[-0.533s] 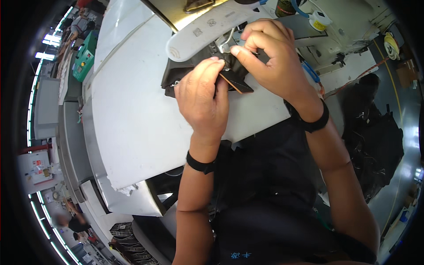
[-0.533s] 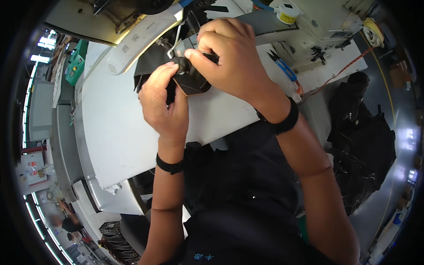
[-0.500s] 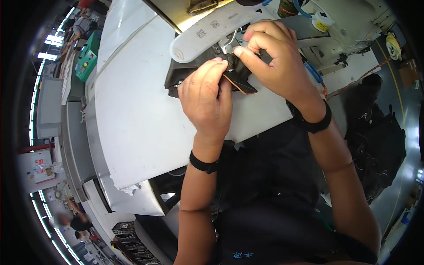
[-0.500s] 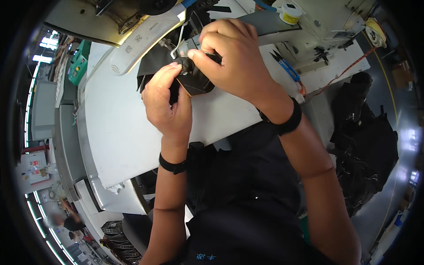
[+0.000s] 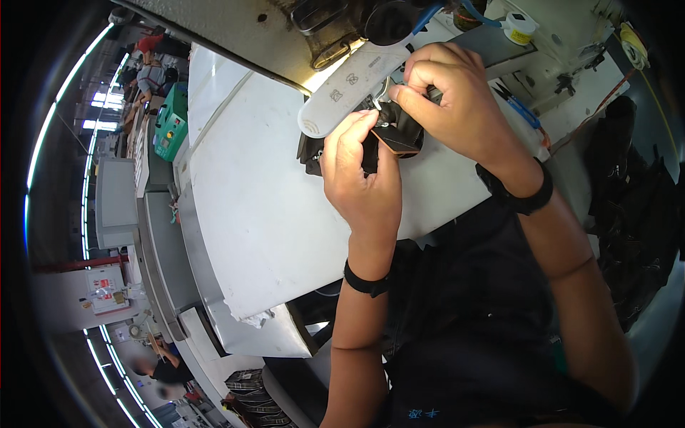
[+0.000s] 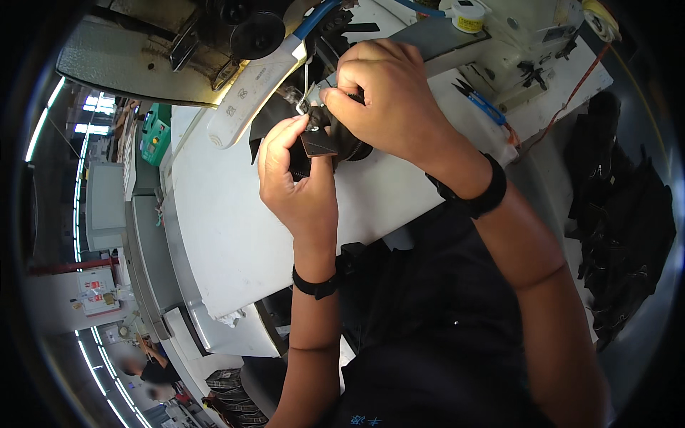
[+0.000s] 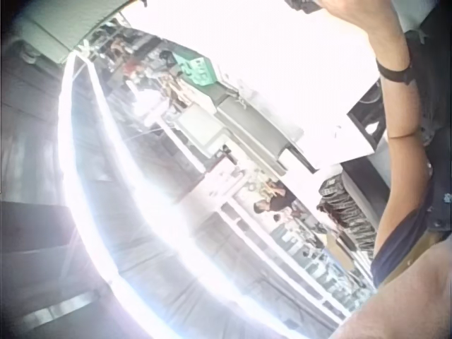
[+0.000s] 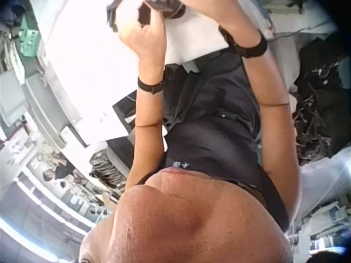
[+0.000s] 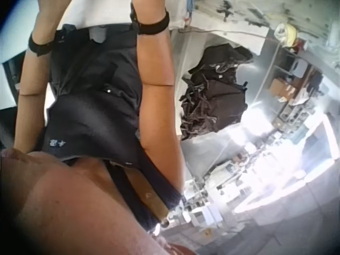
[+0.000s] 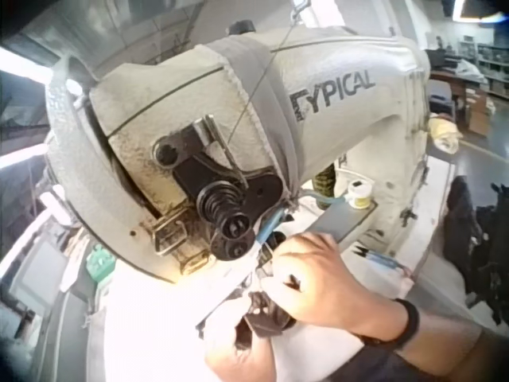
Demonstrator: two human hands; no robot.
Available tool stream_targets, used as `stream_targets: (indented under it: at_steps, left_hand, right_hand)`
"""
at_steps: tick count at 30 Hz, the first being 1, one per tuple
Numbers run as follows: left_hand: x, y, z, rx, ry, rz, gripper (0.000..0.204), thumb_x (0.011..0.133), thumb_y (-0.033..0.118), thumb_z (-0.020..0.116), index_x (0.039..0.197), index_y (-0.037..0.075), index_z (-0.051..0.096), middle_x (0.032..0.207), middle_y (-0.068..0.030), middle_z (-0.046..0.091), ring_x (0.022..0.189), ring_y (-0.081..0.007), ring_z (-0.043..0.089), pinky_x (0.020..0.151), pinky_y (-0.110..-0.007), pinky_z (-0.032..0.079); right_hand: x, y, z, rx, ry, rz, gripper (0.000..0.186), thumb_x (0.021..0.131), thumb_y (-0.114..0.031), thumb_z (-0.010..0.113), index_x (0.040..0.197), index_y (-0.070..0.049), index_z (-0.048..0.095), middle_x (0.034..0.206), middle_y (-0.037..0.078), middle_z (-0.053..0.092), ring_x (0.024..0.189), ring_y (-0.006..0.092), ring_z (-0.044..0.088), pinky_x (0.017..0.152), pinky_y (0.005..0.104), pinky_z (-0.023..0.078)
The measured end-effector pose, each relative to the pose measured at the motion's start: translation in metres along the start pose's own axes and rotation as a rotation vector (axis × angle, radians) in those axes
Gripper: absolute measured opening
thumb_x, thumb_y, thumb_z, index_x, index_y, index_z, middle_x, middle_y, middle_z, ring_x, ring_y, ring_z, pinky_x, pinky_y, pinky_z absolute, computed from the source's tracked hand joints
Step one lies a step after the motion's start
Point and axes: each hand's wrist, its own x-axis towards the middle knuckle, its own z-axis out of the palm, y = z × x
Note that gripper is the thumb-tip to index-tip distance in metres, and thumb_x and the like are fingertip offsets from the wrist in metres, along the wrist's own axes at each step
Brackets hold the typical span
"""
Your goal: Sewing a lining or internal pocket into a dark green bag using an industrial sewing machine.
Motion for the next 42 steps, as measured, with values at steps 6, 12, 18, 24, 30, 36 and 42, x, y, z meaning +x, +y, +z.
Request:
stream_targets:
  at_steps: [6, 12, 18, 24, 30, 36, 42]
  left_hand:
    - [0.004, 0.004, -0.004, 0.022, -0.035, 0.014, 0.029, 0.085, -0.005, 0.074, 0.113, 0.002, 0.071, 0.114, -0.014, 0.071, 0.104, -0.0281, 0.069, 0.092, -0.037, 0.054]
    - [-0.003, 0.009, 0.007, 0.055, 0.044, 0.013, 0.03, 0.085, -0.006, 0.073, 0.114, 0.002, 0.071, 0.114, -0.0139, 0.07, 0.105, -0.0283, 0.07, 0.091, -0.037, 0.056]
    - [-0.006, 0.009, 0.011, 0.09, 0.068, 0.044, 0.031, 0.084, -0.008, 0.072, 0.113, 0.001, 0.071, 0.114, -0.014, 0.069, 0.106, -0.0285, 0.069, 0.092, -0.038, 0.056]
    - [-0.008, 0.009, 0.011, 0.088, 0.061, 0.055, 0.03, 0.086, -0.007, 0.075, 0.115, 0.0, 0.07, 0.115, -0.0153, 0.068, 0.106, -0.028, 0.069, 0.09, -0.037, 0.057]
    - [-0.008, 0.008, 0.011, 0.12, 0.04, 0.069, 0.031, 0.086, -0.006, 0.076, 0.115, 0.0, 0.07, 0.115, -0.0141, 0.068, 0.107, -0.0279, 0.068, 0.091, -0.038, 0.056]
    - [-0.007, 0.009, 0.012, 0.092, 0.048, 0.054, 0.031, 0.086, -0.006, 0.076, 0.116, 0.001, 0.071, 0.118, -0.0138, 0.067, 0.108, -0.0268, 0.066, 0.093, -0.038, 0.054]
    - [-0.006, 0.01, 0.009, 0.098, 0.029, 0.049, 0.031, 0.086, -0.006, 0.075, 0.116, 0.001, 0.071, 0.117, -0.0138, 0.066, 0.105, -0.0264, 0.067, 0.088, -0.036, 0.055]
  right_hand:
    - [0.002, -0.004, -0.001, 0.029, 0.038, 0.02, 0.031, 0.079, -0.015, 0.077, 0.065, -0.01, 0.049, 0.083, 0.0, 0.062, 0.091, 0.0214, 0.058, 0.091, 0.0385, 0.036]
    - [0.002, -0.004, 0.002, 0.019, 0.024, 0.039, 0.031, 0.079, -0.015, 0.076, 0.065, -0.01, 0.049, 0.083, -0.001, 0.062, 0.088, 0.02, 0.059, 0.092, 0.0377, 0.035]
    - [0.002, -0.004, 0.001, 0.0, 0.016, 0.029, 0.03, 0.08, -0.016, 0.075, 0.065, -0.01, 0.049, 0.083, 0.0, 0.063, 0.087, 0.0204, 0.059, 0.093, 0.0374, 0.035]
    - [0.0, -0.004, 0.004, 0.019, 0.047, 0.032, 0.024, 0.079, -0.017, 0.071, 0.065, -0.009, 0.053, 0.089, 0.0, 0.068, 0.092, 0.0213, 0.061, 0.095, 0.0385, 0.037]
    - [-0.004, -0.003, 0.002, -0.004, -0.036, 0.085, 0.027, 0.086, -0.021, 0.075, 0.068, -0.007, 0.058, 0.098, 0.001, 0.069, 0.103, 0.0196, 0.06, 0.098, 0.0368, 0.035]
    - [-0.001, -0.004, 0.002, -0.01, -0.02, 0.086, 0.027, 0.084, -0.019, 0.076, 0.068, -0.008, 0.058, 0.096, 0.0, 0.068, 0.099, 0.0192, 0.061, 0.096, 0.0363, 0.035]
    - [0.0, -0.002, 0.008, 0.004, 0.077, 0.037, 0.024, 0.079, -0.019, 0.07, 0.062, -0.009, 0.055, 0.077, -0.001, 0.063, 0.087, 0.0207, 0.06, 0.09, 0.037, 0.037]
